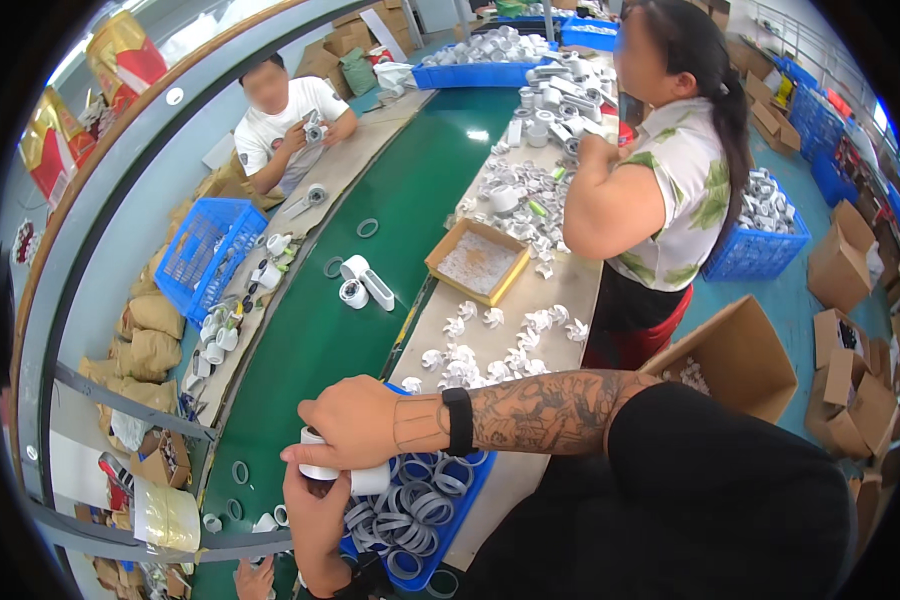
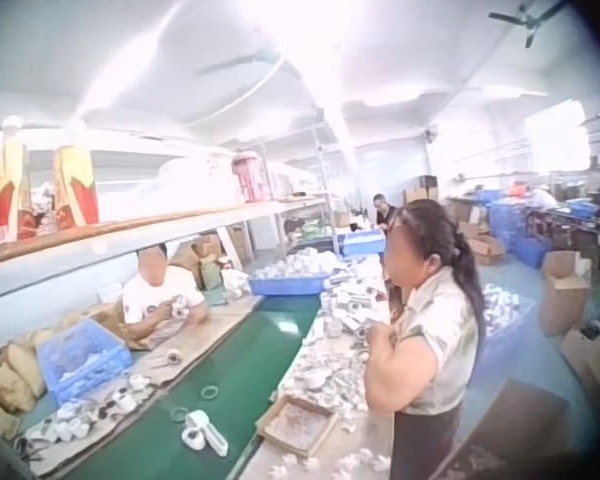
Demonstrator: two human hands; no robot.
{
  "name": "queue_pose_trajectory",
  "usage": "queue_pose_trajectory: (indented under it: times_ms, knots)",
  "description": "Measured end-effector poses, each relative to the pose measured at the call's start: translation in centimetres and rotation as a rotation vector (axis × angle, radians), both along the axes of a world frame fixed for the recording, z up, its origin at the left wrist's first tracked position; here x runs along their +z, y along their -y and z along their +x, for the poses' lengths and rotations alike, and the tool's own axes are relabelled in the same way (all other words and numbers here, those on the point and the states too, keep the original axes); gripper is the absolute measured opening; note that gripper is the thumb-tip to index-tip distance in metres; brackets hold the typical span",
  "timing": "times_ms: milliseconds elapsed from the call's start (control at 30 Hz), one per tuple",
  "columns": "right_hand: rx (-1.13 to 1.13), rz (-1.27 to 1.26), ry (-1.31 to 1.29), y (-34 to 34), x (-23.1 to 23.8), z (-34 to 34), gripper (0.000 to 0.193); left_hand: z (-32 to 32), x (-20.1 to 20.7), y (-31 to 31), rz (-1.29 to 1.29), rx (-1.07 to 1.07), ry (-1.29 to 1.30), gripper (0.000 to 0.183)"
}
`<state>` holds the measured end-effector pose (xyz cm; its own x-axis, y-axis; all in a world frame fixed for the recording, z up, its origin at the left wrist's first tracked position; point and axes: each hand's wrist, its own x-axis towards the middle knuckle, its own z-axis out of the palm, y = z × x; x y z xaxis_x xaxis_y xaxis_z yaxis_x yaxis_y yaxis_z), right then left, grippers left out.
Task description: Assembling small white plastic components on a factory assembly line.
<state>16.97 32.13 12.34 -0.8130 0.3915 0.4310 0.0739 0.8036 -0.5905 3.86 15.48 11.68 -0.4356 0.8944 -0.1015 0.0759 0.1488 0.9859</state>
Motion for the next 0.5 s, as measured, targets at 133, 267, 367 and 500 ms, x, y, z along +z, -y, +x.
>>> queue_pose_trajectory:
  times_ms: [133, 267, 367, 500]
  knots:
    - [0.016, -0.062, 0.075, -0.3, 0.2, 0.0, 0.075, -1.1, -0.6, -0.1, -0.004, -0.065, 0.102, 0.057]
    - [0.005, -0.234, 0.176, -1.4, -0.4, -0.3, 0.079, -1.9, -2.2, -0.5, -0.008, -0.058, 0.195, 0.058]
    - [0.046, -0.391, 0.192, -2.2, -0.3, -0.1, 0.082, -2.7, -2.6, -0.4, -0.018, -0.095, 0.366, 0.059]
    - [0.08, -0.277, 0.158, -2.0, 0.7, 1.2, 0.072, -2.3, -1.4, -0.9, 0.107, -0.173, 0.465, 0.058]
